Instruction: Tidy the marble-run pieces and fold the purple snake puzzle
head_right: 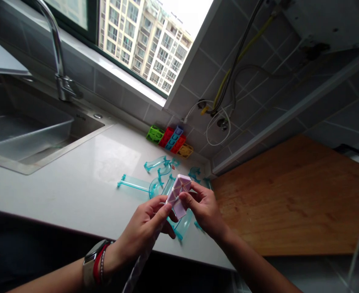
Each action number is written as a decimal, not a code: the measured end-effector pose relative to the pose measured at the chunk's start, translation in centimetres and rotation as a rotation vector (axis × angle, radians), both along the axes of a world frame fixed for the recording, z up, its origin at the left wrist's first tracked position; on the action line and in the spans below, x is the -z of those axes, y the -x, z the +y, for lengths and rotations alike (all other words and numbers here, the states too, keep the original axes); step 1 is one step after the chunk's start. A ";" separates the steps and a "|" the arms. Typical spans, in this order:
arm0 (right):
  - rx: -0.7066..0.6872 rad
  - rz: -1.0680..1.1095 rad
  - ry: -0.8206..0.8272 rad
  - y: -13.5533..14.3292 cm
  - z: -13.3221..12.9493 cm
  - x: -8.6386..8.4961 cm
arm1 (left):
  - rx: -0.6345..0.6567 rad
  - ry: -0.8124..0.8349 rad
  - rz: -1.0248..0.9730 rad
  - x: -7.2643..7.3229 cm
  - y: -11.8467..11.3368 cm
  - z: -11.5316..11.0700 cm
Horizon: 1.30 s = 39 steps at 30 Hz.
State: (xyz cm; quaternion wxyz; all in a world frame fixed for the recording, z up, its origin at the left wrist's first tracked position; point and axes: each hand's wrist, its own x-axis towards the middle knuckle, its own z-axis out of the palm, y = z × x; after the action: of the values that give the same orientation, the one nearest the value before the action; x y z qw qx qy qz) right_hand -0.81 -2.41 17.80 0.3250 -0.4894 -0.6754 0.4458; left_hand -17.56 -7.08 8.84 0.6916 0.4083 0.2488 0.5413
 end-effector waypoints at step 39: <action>-0.087 -0.283 -0.081 -1.2 -3.6 -2.5 | -0.044 -0.518 0.895 -2.0 3.6 0.2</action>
State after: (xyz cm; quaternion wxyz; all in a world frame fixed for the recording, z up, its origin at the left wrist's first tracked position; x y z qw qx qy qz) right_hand 0.38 -5.97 20.32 0.2263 -0.5041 -0.7524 0.3586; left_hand -21.11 -6.86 10.79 0.3820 0.7524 0.3869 0.3718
